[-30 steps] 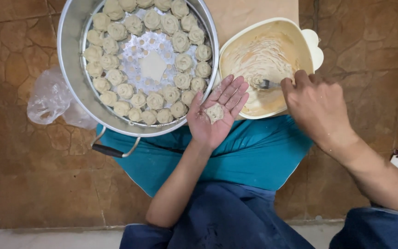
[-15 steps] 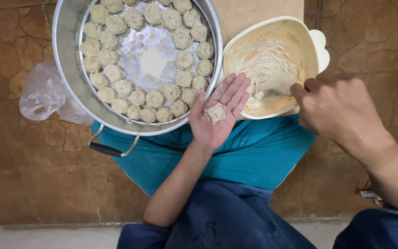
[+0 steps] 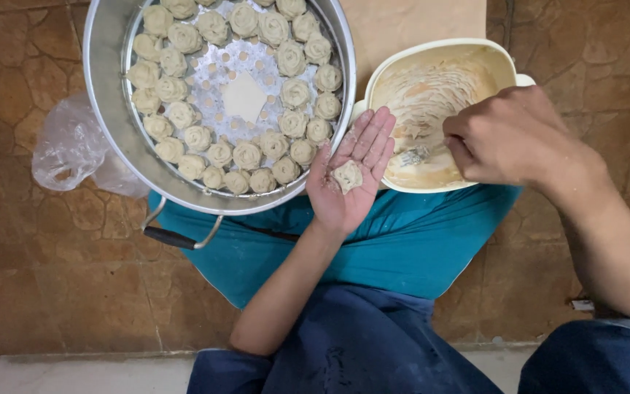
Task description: Assembling dumplings by placing filling on wrappers and folding them by hand.
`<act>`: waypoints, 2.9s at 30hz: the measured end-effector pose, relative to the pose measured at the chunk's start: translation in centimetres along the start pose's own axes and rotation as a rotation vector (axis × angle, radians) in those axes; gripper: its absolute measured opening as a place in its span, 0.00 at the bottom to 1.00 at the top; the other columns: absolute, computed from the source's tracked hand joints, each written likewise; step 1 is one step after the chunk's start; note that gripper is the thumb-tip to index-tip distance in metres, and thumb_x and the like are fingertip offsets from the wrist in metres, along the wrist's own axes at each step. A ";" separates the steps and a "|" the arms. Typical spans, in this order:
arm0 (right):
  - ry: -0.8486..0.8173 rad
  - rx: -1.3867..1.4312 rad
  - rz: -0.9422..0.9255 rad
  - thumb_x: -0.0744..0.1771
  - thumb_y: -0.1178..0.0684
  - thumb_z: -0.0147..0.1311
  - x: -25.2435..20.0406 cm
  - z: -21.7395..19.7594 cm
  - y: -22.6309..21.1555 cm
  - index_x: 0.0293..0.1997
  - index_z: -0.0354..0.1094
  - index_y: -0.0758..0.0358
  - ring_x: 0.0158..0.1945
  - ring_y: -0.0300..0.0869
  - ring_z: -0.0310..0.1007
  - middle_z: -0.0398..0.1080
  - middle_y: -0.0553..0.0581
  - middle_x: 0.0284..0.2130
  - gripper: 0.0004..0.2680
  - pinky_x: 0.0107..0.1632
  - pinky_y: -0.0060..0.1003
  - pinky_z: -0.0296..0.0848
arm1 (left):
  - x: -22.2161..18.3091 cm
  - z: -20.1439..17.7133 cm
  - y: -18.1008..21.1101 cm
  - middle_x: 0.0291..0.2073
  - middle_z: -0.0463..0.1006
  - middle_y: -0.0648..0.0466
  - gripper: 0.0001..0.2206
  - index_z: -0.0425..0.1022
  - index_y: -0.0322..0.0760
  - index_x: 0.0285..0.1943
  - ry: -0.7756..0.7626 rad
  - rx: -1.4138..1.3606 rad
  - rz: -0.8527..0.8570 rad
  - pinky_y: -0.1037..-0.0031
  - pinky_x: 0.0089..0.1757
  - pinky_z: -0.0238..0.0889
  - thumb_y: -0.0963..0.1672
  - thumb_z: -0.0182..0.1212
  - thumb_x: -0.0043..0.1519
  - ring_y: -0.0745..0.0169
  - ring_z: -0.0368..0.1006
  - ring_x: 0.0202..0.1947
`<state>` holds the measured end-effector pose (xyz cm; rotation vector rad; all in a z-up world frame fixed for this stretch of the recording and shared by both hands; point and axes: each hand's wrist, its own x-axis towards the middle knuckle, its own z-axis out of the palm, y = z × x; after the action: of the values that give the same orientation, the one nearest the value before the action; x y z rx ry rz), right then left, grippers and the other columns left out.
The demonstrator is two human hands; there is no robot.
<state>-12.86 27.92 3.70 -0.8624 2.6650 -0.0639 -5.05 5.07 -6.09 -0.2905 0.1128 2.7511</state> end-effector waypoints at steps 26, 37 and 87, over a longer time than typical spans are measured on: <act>0.184 -0.305 0.082 0.64 0.49 0.58 -4.3 1.7 1.4 0.29 0.73 0.54 0.27 0.44 0.74 0.73 0.51 0.23 0.05 0.32 0.39 0.70 | -0.6 0.3 -0.9 0.80 0.47 0.38 0.30 0.49 0.24 0.80 0.003 0.074 0.032 0.60 0.77 0.33 0.51 0.40 0.74 0.45 0.38 0.83; 0.212 -0.157 0.031 0.65 0.50 0.56 -2.0 1.8 0.9 0.27 0.74 0.55 0.26 0.49 0.74 0.74 0.52 0.24 0.06 0.35 0.43 0.73 | -0.5 1.0 -0.6 0.81 0.46 0.40 0.32 0.48 0.25 0.80 0.047 0.030 0.011 0.62 0.76 0.32 0.54 0.35 0.74 0.48 0.38 0.82; 0.447 0.017 -0.190 0.61 0.54 0.65 -10.7 -7.2 -9.0 0.30 0.79 0.56 0.24 0.42 0.70 0.71 0.50 0.21 0.01 0.30 0.38 0.62 | -8.9 9.5 0.1 0.79 0.48 0.35 0.36 0.45 0.23 0.80 -0.054 0.009 -0.263 0.60 0.74 0.40 0.57 0.32 0.74 0.43 0.43 0.80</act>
<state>-2.05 26.31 15.04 -1.2157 2.9670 -0.3648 1.28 2.91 5.07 -0.2123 0.0680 2.4947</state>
